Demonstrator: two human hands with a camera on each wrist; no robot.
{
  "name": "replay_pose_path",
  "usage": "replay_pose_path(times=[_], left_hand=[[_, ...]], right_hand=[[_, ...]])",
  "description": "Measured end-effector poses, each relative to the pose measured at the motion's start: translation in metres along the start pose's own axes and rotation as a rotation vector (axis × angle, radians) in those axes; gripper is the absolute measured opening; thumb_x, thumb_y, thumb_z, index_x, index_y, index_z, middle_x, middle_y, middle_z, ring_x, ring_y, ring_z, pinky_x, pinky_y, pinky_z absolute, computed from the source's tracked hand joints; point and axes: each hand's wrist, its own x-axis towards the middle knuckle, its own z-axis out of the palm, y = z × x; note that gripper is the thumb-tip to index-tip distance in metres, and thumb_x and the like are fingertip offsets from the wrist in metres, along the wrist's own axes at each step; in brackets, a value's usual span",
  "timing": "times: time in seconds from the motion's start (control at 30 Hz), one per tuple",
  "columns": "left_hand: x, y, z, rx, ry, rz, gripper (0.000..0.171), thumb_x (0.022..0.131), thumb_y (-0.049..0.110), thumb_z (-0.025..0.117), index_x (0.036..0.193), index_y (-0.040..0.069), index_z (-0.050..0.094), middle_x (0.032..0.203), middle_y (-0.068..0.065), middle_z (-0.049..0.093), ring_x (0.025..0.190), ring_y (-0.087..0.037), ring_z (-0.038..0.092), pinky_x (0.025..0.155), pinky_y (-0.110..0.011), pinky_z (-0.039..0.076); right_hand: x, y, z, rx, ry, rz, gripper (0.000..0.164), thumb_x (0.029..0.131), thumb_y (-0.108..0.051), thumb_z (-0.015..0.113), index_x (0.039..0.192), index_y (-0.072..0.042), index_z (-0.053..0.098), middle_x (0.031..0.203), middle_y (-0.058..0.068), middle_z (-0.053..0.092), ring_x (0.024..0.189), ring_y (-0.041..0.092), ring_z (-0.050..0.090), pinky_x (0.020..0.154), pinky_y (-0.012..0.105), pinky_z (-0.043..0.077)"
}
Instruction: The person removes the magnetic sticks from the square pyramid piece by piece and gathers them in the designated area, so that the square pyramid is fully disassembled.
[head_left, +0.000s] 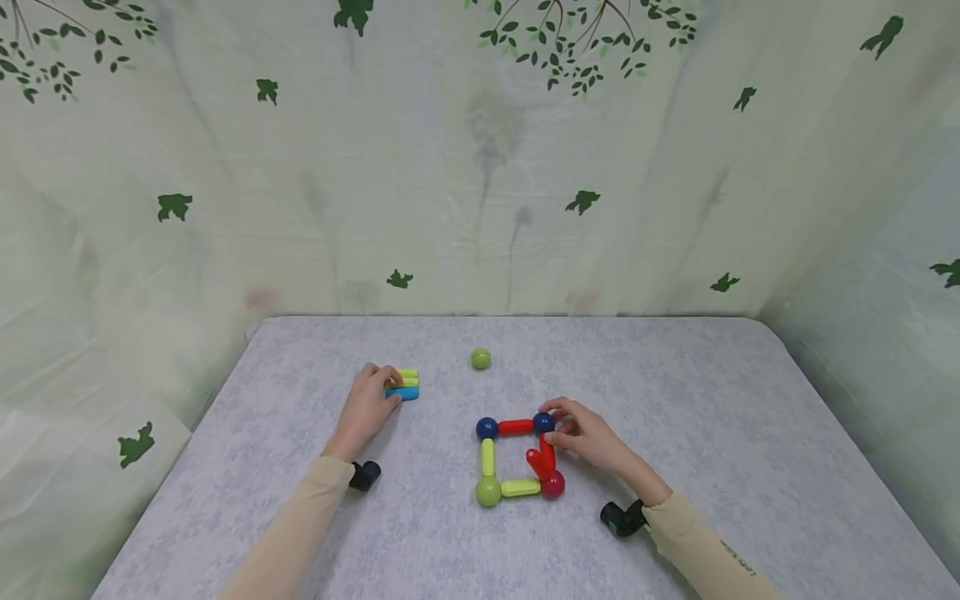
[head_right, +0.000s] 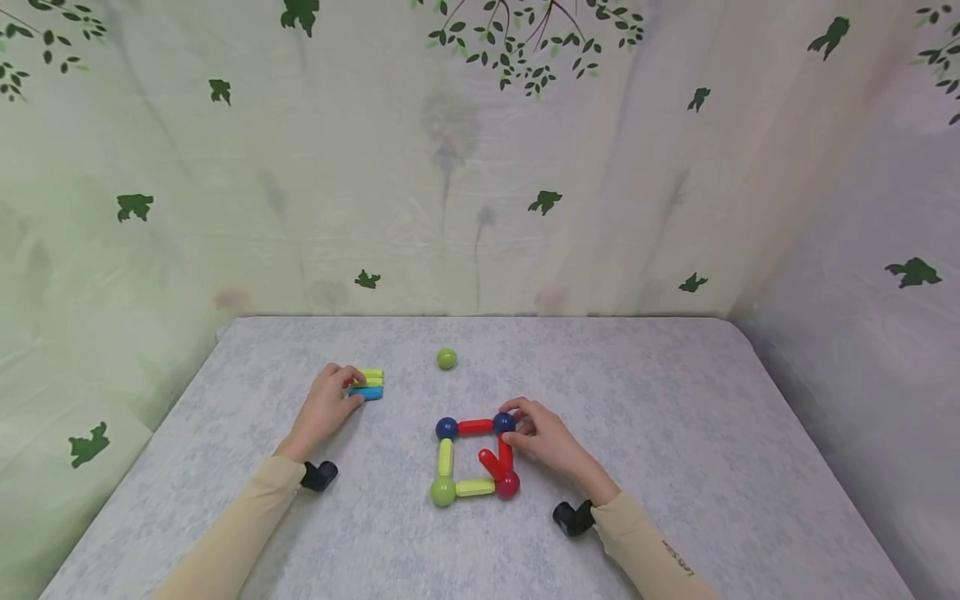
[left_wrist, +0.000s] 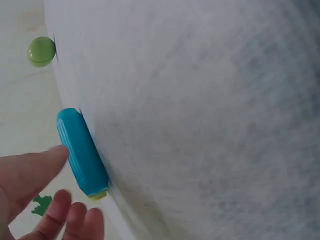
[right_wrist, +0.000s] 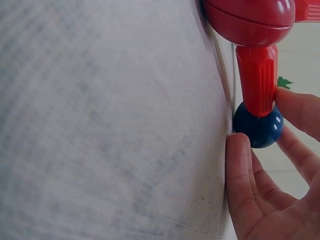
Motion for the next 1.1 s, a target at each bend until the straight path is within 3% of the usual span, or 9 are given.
replay_pose_path(times=[0.1,0.17,0.33,0.47,0.67,0.87,1.0,1.1], left_hand=[[-0.003,0.009,-0.001,-0.066,0.001,0.063,0.021,0.086,0.001,0.069,0.106,0.003,0.062,0.104,-0.015,0.051,0.098,-0.032,0.048,0.082,-0.045,0.046],[-0.005,0.017,0.0,-0.132,-0.021,0.159,0.022,0.085,0.0,0.069,0.106,0.003,0.063,0.103,-0.015,0.053,0.097,-0.032,0.051,0.081,-0.043,0.048],[-0.013,0.048,0.008,-0.266,-0.198,0.396,0.025,0.085,0.001,0.07,0.109,0.002,0.062,0.105,-0.017,0.058,0.093,-0.033,0.058,0.079,-0.037,0.051],[-0.022,0.078,0.018,-0.32,-0.35,0.483,0.026,0.087,0.004,0.069,0.111,0.0,0.061,0.107,-0.015,0.059,0.094,-0.03,0.059,0.081,-0.036,0.052],[-0.033,0.108,0.037,-0.378,-0.494,0.552,0.027,0.088,0.001,0.067,0.114,-0.001,0.06,0.109,-0.013,0.058,0.093,-0.029,0.059,0.081,-0.034,0.052],[-0.041,0.125,0.052,-0.371,-0.605,0.507,0.029,0.088,0.003,0.067,0.116,0.007,0.061,0.112,-0.004,0.057,0.097,-0.013,0.056,0.081,-0.025,0.051],[-0.044,0.133,0.06,-0.386,-0.628,0.518,0.025,0.088,0.004,0.068,0.112,0.01,0.062,0.109,0.004,0.058,0.099,-0.006,0.054,0.081,-0.022,0.05],[-0.046,0.137,0.065,-0.392,-0.601,0.565,0.02,0.088,0.003,0.068,0.106,0.009,0.063,0.103,0.004,0.059,0.096,-0.005,0.053,0.079,-0.021,0.051]], right_hand=[[0.0,0.0,0.0,0.003,-0.002,-0.003,0.036,0.09,-0.018,0.067,0.124,-0.013,0.056,0.112,0.01,0.057,0.086,0.02,0.057,0.068,0.032,0.05],[0.0,0.0,0.0,0.003,-0.002,-0.006,0.036,0.09,-0.018,0.066,0.124,-0.012,0.056,0.112,0.01,0.057,0.086,0.02,0.057,0.068,0.033,0.05],[0.0,0.0,0.0,0.007,-0.004,-0.004,0.036,0.091,-0.018,0.066,0.124,-0.012,0.055,0.111,0.01,0.057,0.085,0.02,0.057,0.068,0.033,0.05],[0.0,-0.001,0.0,0.009,-0.007,0.0,0.036,0.091,-0.018,0.066,0.124,-0.012,0.055,0.112,0.011,0.056,0.085,0.02,0.057,0.068,0.033,0.049],[-0.001,0.0,-0.001,0.018,-0.011,-0.032,0.029,0.094,-0.015,0.062,0.121,-0.012,0.055,0.113,0.013,0.057,0.084,0.021,0.058,0.068,0.033,0.05],[-0.001,0.002,-0.003,0.015,-0.019,-0.071,0.024,0.095,-0.012,0.06,0.118,-0.011,0.055,0.113,0.014,0.057,0.083,0.021,0.059,0.067,0.034,0.05],[-0.001,0.002,-0.003,0.015,-0.021,-0.076,0.024,0.094,-0.012,0.06,0.118,-0.011,0.056,0.113,0.014,0.057,0.081,0.02,0.059,0.067,0.035,0.049],[-0.001,0.002,-0.003,0.011,-0.023,-0.075,0.024,0.095,-0.012,0.06,0.118,-0.011,0.055,0.113,0.014,0.057,0.081,0.019,0.058,0.068,0.035,0.048]])
